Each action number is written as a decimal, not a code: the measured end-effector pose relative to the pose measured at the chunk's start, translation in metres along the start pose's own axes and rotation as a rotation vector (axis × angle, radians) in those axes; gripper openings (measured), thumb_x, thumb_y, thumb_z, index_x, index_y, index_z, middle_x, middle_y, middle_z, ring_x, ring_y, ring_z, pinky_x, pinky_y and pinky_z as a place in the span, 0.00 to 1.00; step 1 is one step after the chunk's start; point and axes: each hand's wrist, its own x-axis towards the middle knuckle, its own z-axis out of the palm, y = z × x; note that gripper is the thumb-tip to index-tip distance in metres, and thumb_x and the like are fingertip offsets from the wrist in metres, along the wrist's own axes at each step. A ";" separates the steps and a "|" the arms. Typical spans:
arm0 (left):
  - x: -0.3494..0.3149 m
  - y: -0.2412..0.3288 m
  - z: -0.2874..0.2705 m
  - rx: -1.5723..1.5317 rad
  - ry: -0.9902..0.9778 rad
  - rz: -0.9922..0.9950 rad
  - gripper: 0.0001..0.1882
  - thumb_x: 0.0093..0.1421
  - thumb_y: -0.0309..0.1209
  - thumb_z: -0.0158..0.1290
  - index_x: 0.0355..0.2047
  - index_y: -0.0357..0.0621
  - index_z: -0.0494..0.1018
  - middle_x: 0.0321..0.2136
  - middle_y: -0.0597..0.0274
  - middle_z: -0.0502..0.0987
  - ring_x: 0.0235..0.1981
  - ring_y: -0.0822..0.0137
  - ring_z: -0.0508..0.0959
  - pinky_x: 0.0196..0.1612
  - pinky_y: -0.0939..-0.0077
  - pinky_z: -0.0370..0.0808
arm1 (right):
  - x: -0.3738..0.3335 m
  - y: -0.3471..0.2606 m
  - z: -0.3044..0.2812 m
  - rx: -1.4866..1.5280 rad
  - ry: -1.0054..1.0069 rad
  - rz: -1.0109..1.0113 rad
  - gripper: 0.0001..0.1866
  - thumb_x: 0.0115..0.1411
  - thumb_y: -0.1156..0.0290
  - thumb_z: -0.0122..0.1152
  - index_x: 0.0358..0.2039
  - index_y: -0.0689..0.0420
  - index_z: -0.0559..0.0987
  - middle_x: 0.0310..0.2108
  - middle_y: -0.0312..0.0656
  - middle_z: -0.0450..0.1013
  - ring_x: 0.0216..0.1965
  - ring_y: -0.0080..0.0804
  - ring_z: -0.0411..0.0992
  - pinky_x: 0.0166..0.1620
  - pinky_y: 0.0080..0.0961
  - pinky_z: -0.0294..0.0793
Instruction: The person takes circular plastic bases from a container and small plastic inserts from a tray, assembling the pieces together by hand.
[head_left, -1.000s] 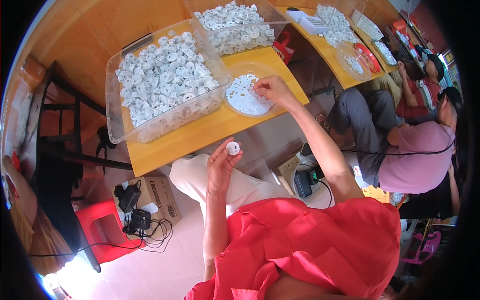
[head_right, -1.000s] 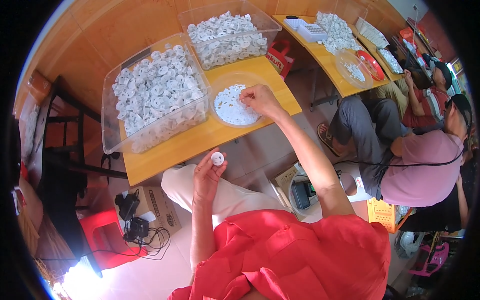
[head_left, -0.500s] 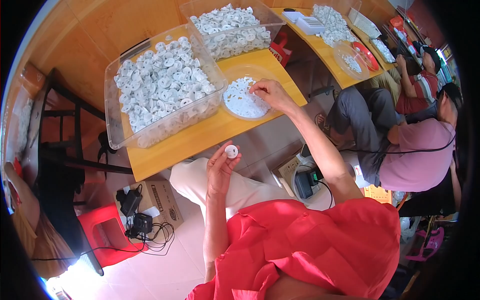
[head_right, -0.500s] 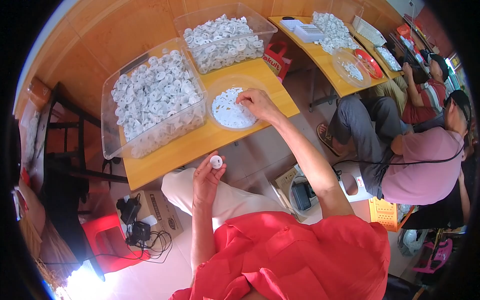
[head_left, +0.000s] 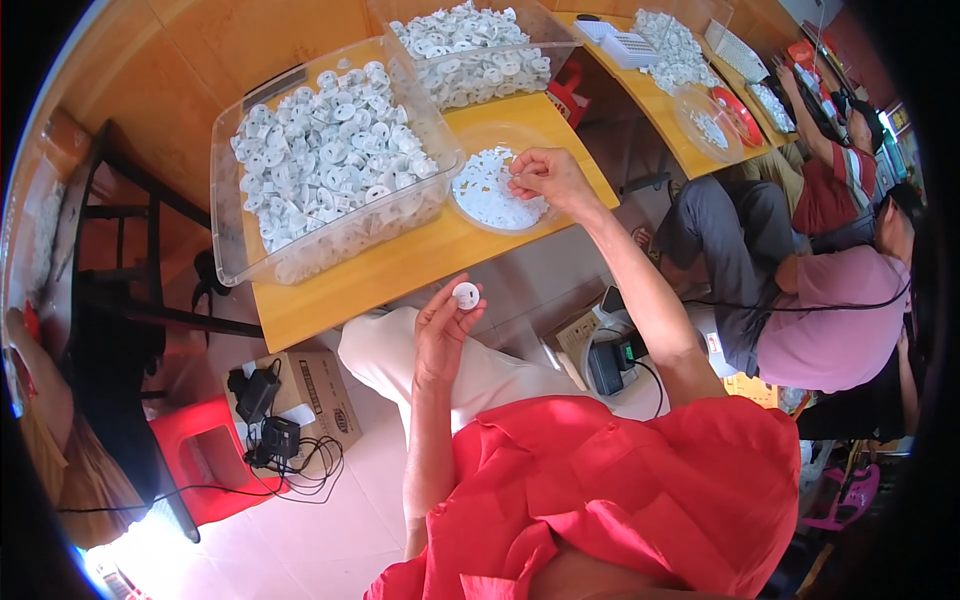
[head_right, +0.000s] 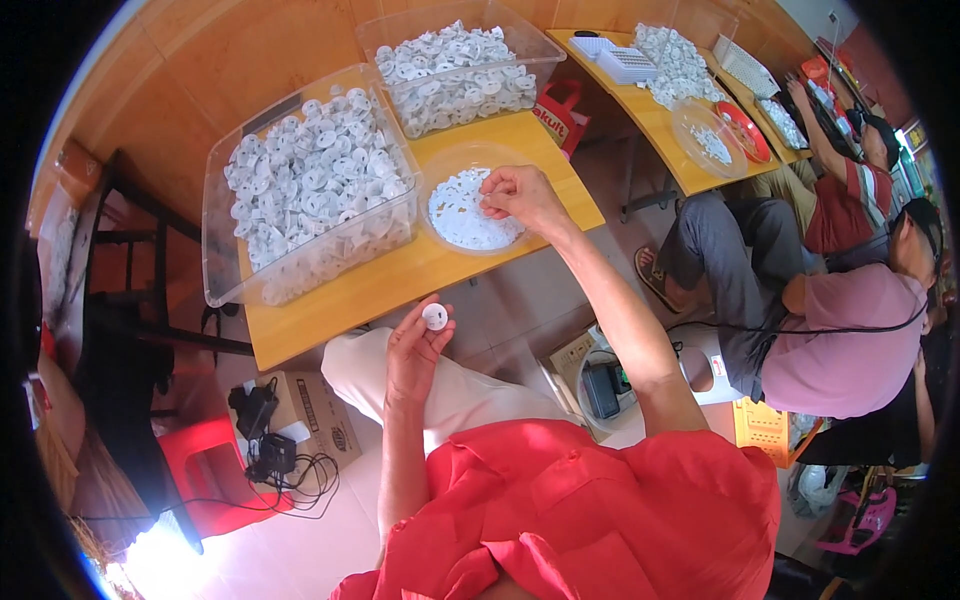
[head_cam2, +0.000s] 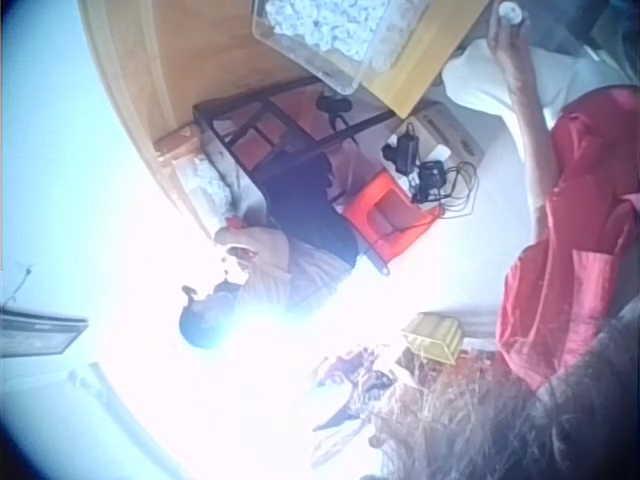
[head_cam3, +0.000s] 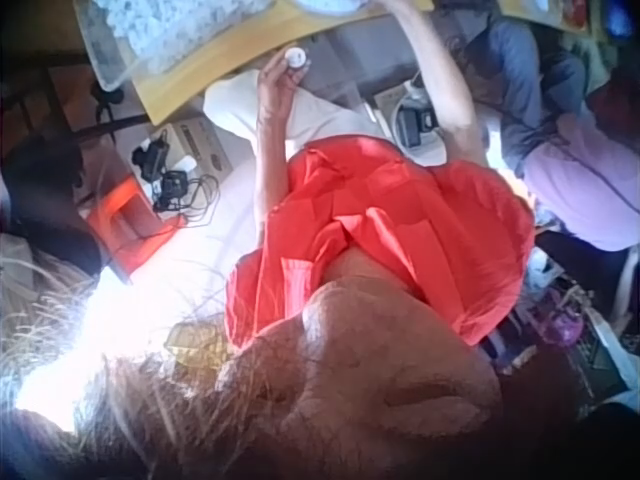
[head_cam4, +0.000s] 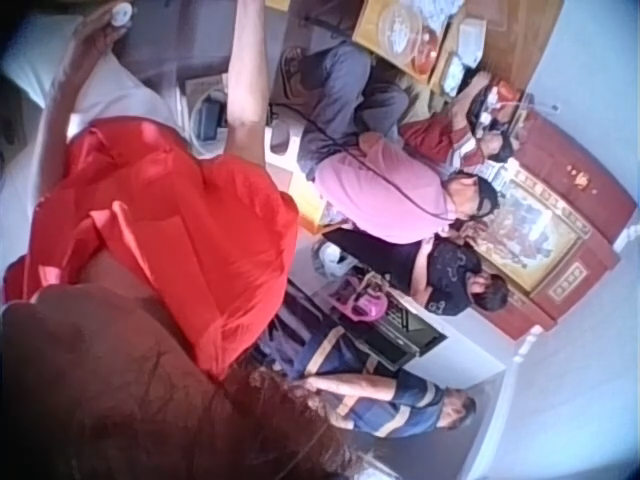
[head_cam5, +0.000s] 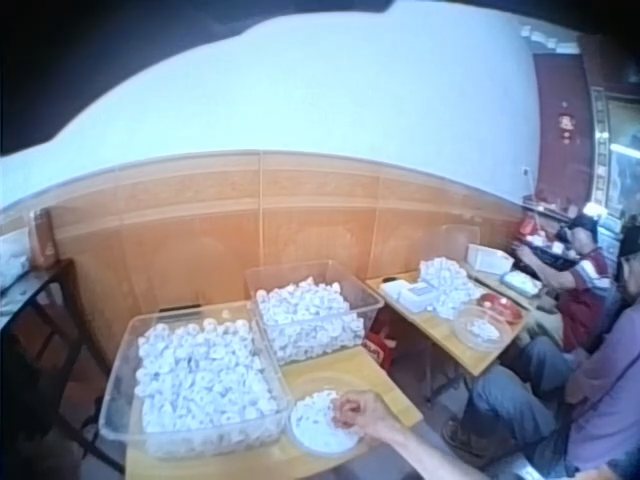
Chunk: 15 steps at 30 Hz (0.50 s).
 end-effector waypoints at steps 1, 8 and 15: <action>0.000 0.000 0.000 -0.002 -0.002 0.000 0.18 0.60 0.26 0.44 0.49 0.33 0.66 0.40 0.47 0.74 0.37 0.63 0.77 0.43 0.76 0.75 | 0.000 0.000 0.000 0.015 -0.014 0.010 0.04 0.52 0.81 0.56 0.29 0.66 0.73 0.23 0.39 0.73 0.25 0.21 0.72 0.29 0.17 0.73; 0.001 0.000 -0.002 0.004 -0.003 -0.001 0.19 0.59 0.27 0.45 0.51 0.32 0.64 0.41 0.47 0.74 0.37 0.63 0.77 0.43 0.76 0.75 | 0.005 0.010 -0.001 -0.120 -0.055 -0.078 0.02 0.54 0.79 0.56 0.29 0.62 0.73 0.24 0.32 0.69 0.26 0.15 0.66 0.31 0.12 0.67; 0.002 0.001 -0.001 0.002 -0.003 -0.006 0.19 0.59 0.27 0.45 0.51 0.32 0.64 0.41 0.47 0.74 0.37 0.63 0.77 0.43 0.76 0.75 | 0.004 0.010 0.000 -0.098 0.000 -0.090 0.03 0.52 0.81 0.55 0.29 0.62 0.75 0.22 0.32 0.69 0.24 0.15 0.65 0.29 0.12 0.66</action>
